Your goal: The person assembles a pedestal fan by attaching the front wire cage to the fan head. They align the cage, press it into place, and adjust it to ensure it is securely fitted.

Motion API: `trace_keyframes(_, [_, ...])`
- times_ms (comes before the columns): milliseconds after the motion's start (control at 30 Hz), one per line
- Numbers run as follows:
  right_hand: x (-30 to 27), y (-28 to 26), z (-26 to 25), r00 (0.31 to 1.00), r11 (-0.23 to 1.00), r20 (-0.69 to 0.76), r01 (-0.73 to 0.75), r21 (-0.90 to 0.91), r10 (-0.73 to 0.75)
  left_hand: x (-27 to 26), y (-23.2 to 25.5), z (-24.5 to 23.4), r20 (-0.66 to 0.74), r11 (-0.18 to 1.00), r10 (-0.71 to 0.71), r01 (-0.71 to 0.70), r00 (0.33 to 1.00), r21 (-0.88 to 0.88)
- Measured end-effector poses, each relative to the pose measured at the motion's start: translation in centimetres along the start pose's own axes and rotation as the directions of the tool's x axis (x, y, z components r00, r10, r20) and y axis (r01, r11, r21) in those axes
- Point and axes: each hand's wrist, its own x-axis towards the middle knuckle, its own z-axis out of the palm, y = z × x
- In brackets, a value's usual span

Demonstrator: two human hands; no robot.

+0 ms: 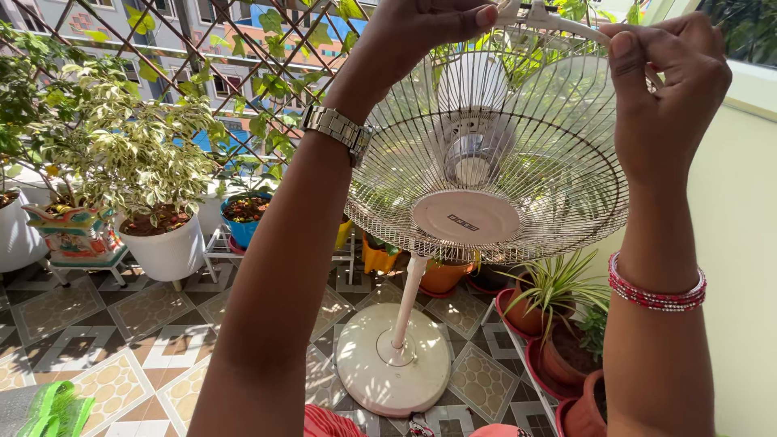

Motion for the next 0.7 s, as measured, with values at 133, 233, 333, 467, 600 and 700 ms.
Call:
trace_keyframes(133, [-1.3, -0.5, 0.2, 0.992, 0.986, -0.047, 0.107, -0.128, -0.113, -0.5, 0.6, 0.6, -0.055, 0.985, 0.002, 0.007, 0.998, 0.174])
trace_keyframes(233, [-2.5, -0.8, 0.4, 0.993, 0.986, -0.093, 0.051, -0.156, -0.066, -1.0, 1.5, 1.0, -0.087, 0.959, 0.001, 0.024, 0.996, 0.283])
trace_keyframes(333, [-3.3, -0.3, 0.3, 0.995, 0.987, -0.077, -0.076, -0.143, 0.065, -1.1, 2.1, 1.0, -0.123, 0.882, -0.086, 0.133, 0.989, 0.452])
trace_keyframes(467, [-4.3, 0.5, 0.3, 0.989, 0.991, -0.077, -0.131, -0.023, 0.129, -0.9, 2.0, 0.5, -0.089, 0.918, -0.010, 0.045, 0.996, 0.393])
trace_keyframes(600, [-5.2, 1.1, 0.2, 0.987, 0.990, -0.073, -0.143, 0.012, 0.144, -1.1, 1.4, 0.0, -0.055, 0.970, 0.050, -0.035, 0.997, 0.242])
trace_keyframes(700, [-6.0, 1.7, -0.4, 0.985, 0.986, -0.048, -0.166, 0.022, 0.167, -1.1, 0.8, -0.3, -0.061, 0.967, -0.035, 0.050, 0.998, 0.251])
